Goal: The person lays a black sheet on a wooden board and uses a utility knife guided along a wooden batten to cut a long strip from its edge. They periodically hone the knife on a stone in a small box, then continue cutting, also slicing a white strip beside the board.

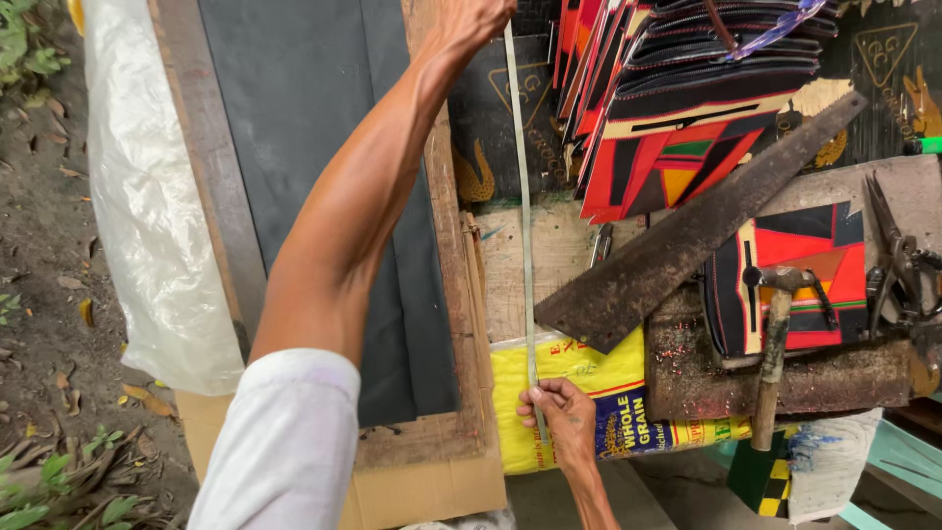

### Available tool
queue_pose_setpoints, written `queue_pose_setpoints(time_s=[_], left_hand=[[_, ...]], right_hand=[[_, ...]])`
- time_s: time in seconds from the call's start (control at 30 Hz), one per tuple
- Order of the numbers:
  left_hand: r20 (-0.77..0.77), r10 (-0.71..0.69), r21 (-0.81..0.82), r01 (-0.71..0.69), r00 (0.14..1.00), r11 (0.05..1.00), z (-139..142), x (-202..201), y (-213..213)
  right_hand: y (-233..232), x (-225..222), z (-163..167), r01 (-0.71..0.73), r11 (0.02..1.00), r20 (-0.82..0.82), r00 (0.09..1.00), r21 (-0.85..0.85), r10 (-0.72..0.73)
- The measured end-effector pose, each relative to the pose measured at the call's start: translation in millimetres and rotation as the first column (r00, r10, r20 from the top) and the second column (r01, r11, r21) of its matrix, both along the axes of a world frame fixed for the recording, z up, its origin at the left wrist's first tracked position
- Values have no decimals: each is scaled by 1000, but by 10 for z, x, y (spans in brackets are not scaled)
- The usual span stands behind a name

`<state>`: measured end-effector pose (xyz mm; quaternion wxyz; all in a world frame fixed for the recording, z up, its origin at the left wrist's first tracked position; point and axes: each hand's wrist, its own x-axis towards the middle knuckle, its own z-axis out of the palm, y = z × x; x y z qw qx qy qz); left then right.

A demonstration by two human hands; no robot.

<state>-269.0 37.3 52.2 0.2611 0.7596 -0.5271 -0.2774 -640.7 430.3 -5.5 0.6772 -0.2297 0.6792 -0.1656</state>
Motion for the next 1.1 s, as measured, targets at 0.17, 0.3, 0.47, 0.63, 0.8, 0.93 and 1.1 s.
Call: queue_pose_setpoints(time_s=[0.17,0.3,0.47,0.63,0.8,0.93,1.1], left_hand=[[-57,65,-382,-82,996,921,-43,-144,604],[-419,-13,175,95,908,980,-134,-580,1996],[-630,189,486,193,753,852,-95,-1092,3262],[-768,428,570,204,477,796,-191,-1407,3669],[-772,328,458,119,544,881,-402,-1494,3817],[-796,258,382,124,547,916,-443,-1522,3890],[-799,297,421,135,523,897,-368,-1559,3950]], right_hand=[[32,103,176,118,992,50,991,46,-120],[89,187,308,183,983,206,962,1,-180],[133,283,364,217,969,267,947,-120,-179],[204,332,367,260,953,297,932,-154,-206],[181,266,343,290,940,290,929,-178,-231],[61,155,356,283,941,240,942,-186,-235],[-233,168,379,212,935,178,970,-285,-165]])
